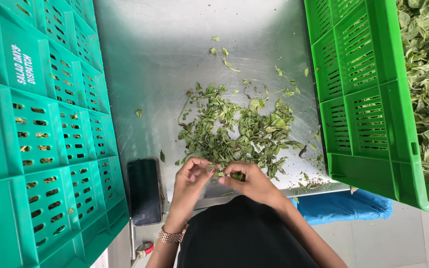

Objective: Sorting and cleaning leafy greens on a stainless steel prep table.

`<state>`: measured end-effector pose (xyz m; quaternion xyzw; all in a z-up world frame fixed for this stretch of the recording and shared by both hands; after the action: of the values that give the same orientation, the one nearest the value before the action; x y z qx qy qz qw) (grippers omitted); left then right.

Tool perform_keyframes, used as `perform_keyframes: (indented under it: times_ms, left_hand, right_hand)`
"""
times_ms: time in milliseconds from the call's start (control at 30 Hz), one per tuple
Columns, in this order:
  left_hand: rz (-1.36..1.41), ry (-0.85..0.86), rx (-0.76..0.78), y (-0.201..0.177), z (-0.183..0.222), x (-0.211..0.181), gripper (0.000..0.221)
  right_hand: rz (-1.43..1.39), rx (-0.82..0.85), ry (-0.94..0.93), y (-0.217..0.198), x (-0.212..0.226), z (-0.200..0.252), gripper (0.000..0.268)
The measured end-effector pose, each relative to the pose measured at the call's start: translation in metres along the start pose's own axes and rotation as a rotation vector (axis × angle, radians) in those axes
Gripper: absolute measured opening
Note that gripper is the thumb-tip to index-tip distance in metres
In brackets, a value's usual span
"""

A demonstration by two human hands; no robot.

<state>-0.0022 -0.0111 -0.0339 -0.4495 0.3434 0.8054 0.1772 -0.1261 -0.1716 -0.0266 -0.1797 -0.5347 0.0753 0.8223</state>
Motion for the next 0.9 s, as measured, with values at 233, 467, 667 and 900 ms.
perform_keyframes:
  times_ms: [233, 467, 667, 900]
  left_hand:
    - [-0.084, 0.072, -0.116, 0.012, 0.003, 0.008, 0.013]
    - [-0.179, 0.158, 0.045, 0.032, 0.007, -0.018, 0.017]
    - [-0.237, 0.051, 0.002, 0.042, 0.013, -0.013, 0.025]
    - [-0.504, 0.124, 0.143, 0.037, 0.012, -0.034, 0.020]
  right_hand:
    - [-0.012, -0.184, 0.142, -0.006, 0.036, 0.011, 0.031]
    - [0.052, -0.225, 0.104, 0.003, 0.003, 0.014, 0.016]
    - [-0.295, -0.232, 0.057, 0.012, -0.014, 0.014, 0.014]
    - [-0.375, -0.173, 0.067, 0.013, -0.020, 0.019, 0.012]
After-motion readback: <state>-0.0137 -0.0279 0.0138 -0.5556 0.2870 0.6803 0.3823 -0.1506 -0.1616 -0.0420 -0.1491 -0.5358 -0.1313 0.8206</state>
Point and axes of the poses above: each hand's wrist, its own z-axis away from the middle knuckle, its own y-axis out of the palm, x = y × z, the point moved 1 cm from there along -z, towards the middle knuckle, and after that the axes turned 11 degrees about z, right-handed, at the moved point
